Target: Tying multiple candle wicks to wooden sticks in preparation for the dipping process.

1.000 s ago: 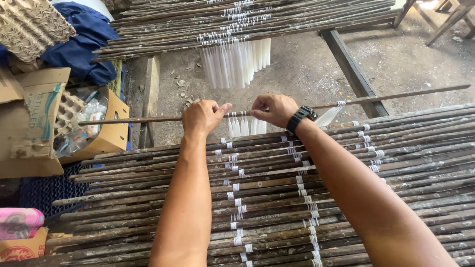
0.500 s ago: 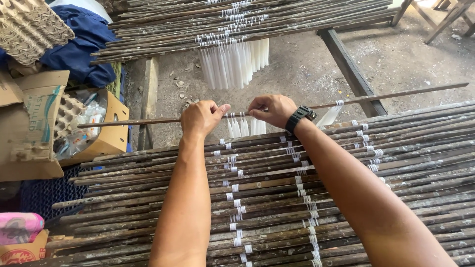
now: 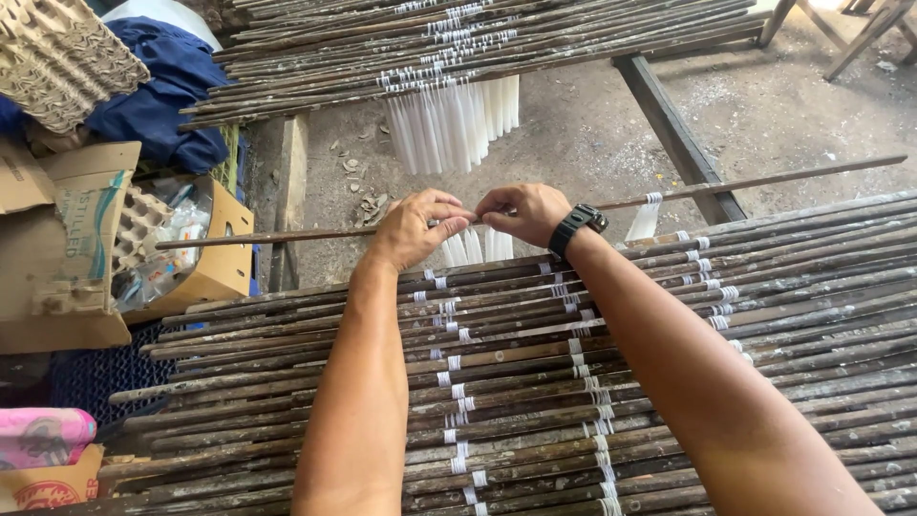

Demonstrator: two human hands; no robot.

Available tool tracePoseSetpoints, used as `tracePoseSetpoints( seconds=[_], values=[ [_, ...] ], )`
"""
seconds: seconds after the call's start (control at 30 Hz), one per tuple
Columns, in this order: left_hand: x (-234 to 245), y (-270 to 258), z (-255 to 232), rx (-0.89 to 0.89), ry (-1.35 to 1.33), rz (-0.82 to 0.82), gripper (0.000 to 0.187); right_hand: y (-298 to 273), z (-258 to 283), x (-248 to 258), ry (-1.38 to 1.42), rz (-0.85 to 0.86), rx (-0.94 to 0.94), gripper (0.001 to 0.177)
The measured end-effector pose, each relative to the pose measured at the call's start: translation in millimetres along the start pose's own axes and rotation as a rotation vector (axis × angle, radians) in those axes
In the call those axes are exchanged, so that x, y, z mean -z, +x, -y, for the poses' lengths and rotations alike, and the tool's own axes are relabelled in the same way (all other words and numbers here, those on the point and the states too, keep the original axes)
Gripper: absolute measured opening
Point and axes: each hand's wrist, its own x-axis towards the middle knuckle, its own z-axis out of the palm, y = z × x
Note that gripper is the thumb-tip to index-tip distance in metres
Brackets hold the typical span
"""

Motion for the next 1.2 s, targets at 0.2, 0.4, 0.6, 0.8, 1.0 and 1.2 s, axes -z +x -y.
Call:
tracePoseSetpoints(
  seconds=[0.2, 0.4, 0.6, 0.8, 1.0, 1.2],
  values=[
    [-11.3, 8.6, 25.0, 0.063, 0.027, -0.141, 0.035, -0.2, 0.5, 0.6, -0.004, -0.005, 0.002, 0.022],
    [-11.3, 9.3, 38.5, 0.082, 0.194, -0.299, 0.043, -0.8, 0.7, 1.2, -0.013, -0.010, 0.009, 0.022],
    [-13.8, 10.2, 48.0, 0.124, 0.203, -0.359, 0.045, 1.0, -2.2, -0.6, 0.026, -0.028, 0.020, 0.021],
    [-7.3, 7.9, 29.7, 0.182, 0.228, -0.402, 0.043, 1.9, -3.3, -1.5, 0.039, -0.034, 0.030, 0.019],
    [-3.4, 5.2, 23.3, 0.245, 0.179, -0.319, 0.042, 0.1, -3.7, 1.4, -0.016, 0.049, 0.063, 0.019],
    [2.3, -0.5, 6.3, 0.298, 0.128, -0.178, 0.035, -14.7, -13.4, 25.7, -0.007, 0.186, 0.038, 0.023]
  ],
)
